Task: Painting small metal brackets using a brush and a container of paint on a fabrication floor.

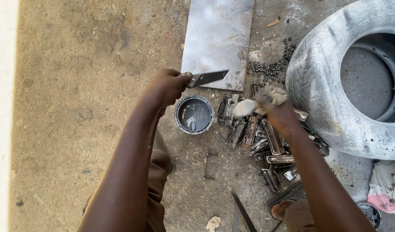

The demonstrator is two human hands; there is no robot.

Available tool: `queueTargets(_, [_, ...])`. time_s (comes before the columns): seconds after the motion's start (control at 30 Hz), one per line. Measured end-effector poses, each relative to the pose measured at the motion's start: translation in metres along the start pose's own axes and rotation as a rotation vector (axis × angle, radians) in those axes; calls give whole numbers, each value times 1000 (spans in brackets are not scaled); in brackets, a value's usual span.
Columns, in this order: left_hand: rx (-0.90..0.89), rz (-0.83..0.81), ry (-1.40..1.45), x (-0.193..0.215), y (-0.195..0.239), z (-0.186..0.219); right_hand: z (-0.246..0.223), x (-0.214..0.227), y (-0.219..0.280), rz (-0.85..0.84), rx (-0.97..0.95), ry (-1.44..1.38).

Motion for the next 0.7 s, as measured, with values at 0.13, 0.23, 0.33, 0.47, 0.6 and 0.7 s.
queueTargets(0.13, [-4,-45,221,-6,10,17,32,-47,-8,-157,-88,26])
queueTargets(0.23, [-39,-12,298,-16,7,21,33,-87,-18,-271,-23,194])
queueTargets(0.33, [-42,99,299,-24,4,20,35,-129,-41,-279,-82,150])
queueTargets(0.47, [-68,148,382,-37,-4,8,57,-189,-82,-217,-118,422])
queueTargets(0.6, [-143,164,361,-33,-1,12,66,-223,-101,-208,-141,489])
queueTargets(0.7, [-186,172,244,-38,-5,3,66,-233,-104,-214,-157,463])
Point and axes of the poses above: each hand's wrist, its own y-axis away from the middle knuckle, its own x-axis out of the back of the hand, z = x × y, the point moved 1 cm from there along -y, towards the middle knuckle, and after that the axes turned 13 degrees about -x, right-handed, at the moved point
